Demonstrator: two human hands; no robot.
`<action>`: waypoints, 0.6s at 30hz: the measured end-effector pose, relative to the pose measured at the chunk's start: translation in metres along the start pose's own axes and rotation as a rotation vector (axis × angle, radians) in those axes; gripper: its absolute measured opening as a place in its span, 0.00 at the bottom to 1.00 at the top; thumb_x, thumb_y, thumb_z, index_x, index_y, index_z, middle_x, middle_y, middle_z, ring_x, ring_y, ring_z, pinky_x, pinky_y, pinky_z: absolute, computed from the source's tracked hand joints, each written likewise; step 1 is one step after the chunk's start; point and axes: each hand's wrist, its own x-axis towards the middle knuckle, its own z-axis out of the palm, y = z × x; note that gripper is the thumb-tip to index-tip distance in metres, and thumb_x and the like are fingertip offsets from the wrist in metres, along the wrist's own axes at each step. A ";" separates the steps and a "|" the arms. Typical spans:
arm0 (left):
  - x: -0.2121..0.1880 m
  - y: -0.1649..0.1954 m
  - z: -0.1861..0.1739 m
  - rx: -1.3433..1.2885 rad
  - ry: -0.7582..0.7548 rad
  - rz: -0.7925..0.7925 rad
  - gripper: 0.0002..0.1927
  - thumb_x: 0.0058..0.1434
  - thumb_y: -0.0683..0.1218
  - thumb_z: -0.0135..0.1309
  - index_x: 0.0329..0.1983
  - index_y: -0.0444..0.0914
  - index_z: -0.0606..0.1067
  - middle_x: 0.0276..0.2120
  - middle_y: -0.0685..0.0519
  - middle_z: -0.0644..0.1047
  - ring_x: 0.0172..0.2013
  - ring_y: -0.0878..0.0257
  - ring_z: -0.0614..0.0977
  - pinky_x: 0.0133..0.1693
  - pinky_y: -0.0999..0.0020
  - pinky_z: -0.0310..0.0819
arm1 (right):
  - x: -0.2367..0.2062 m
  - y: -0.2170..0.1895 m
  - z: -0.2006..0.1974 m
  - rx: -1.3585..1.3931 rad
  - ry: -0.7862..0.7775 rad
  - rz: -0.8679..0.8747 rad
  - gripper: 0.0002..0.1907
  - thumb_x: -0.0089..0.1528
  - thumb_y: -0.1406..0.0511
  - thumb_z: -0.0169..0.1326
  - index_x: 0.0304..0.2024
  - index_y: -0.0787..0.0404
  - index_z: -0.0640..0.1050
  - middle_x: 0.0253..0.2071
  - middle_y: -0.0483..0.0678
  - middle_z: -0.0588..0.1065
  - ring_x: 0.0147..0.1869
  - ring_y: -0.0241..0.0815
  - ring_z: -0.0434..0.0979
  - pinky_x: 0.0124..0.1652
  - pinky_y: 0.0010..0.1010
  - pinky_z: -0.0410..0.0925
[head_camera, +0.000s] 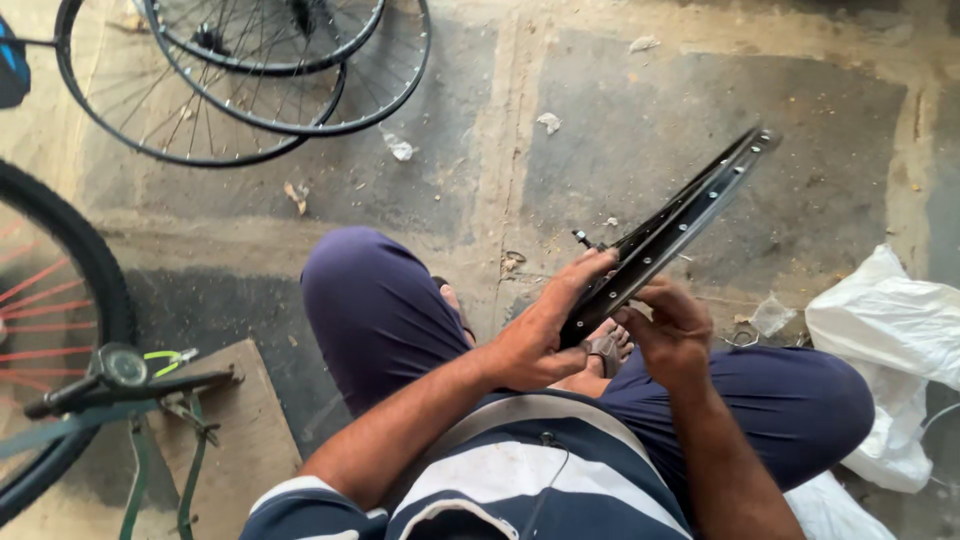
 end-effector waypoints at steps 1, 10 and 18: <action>-0.001 -0.002 0.001 -0.004 0.014 -0.003 0.50 0.54 0.37 0.52 0.81 0.36 0.47 0.77 0.37 0.56 0.81 0.44 0.54 0.79 0.56 0.46 | 0.003 0.001 0.002 0.050 -0.053 -0.002 0.15 0.64 0.80 0.58 0.53 0.67 0.79 0.55 0.54 0.77 0.59 0.39 0.78 0.57 0.28 0.72; -0.002 -0.001 -0.001 -0.014 0.005 -0.081 0.53 0.54 0.40 0.53 0.81 0.35 0.42 0.77 0.34 0.52 0.78 0.43 0.55 0.76 0.55 0.49 | 0.032 -0.020 0.020 0.223 -0.148 0.218 0.16 0.68 0.71 0.51 0.59 0.69 0.74 0.50 0.54 0.80 0.55 0.41 0.81 0.58 0.30 0.73; 0.000 -0.002 0.001 -0.050 -0.009 -0.050 0.54 0.53 0.40 0.55 0.81 0.34 0.43 0.76 0.35 0.54 0.78 0.44 0.57 0.76 0.56 0.50 | 0.037 -0.024 0.049 -1.060 0.157 -0.689 0.21 0.58 0.67 0.72 0.35 0.59 0.68 0.33 0.52 0.76 0.38 0.49 0.78 0.46 0.40 0.69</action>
